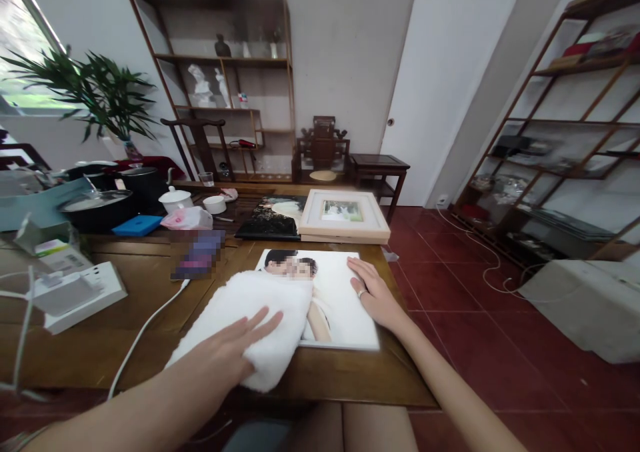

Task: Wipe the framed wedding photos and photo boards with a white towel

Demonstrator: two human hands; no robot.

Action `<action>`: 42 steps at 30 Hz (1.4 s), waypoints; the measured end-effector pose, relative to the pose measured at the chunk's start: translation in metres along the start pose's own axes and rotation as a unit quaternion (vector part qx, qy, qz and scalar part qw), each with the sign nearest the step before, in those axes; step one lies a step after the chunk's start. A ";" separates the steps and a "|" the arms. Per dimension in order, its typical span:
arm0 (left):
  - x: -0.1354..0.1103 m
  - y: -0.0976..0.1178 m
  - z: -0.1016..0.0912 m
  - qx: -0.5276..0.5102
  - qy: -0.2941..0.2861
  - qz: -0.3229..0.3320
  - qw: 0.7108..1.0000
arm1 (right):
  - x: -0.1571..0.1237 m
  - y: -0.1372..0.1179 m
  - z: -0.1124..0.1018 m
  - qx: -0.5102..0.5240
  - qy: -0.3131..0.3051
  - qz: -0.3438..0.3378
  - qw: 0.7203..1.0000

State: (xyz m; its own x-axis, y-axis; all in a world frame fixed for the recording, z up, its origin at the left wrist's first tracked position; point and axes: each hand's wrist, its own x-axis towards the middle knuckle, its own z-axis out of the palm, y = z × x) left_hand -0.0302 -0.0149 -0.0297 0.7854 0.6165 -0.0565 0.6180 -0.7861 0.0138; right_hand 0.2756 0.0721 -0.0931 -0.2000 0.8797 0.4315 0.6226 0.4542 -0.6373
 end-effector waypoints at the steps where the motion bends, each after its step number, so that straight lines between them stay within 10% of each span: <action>1: 0.007 -0.008 -0.004 0.001 -0.005 -0.017 1.000 | 0.000 0.000 0.000 0.000 0.000 0.001 1.000; 11: 0.088 -0.096 -0.011 0.057 0.054 -0.038 0.996 | 0.001 0.002 -0.001 0.007 -0.002 -0.001 1.000; 22: 0.020 0.007 -0.006 0.092 0.012 0.035 0.995 | 0.000 0.000 0.000 -0.004 -0.004 -0.003 1.000; 26: 0.006 0.012 0.005 0.073 0.021 0.077 0.994 | 0.001 0.001 0.000 -0.004 0.000 -0.006 1.000; 42: 0.091 -0.102 -0.011 0.015 0.074 0.051 0.996 | 0.001 0.001 0.000 0.005 -0.001 -0.004 1.000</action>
State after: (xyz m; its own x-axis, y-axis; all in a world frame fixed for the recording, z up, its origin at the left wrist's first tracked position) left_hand -0.0215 0.1215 -0.0254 0.8424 0.5310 0.0916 0.5346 -0.8449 -0.0182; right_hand 0.2761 0.0732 -0.0937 -0.2063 0.8759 0.4362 0.6128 0.4632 -0.6402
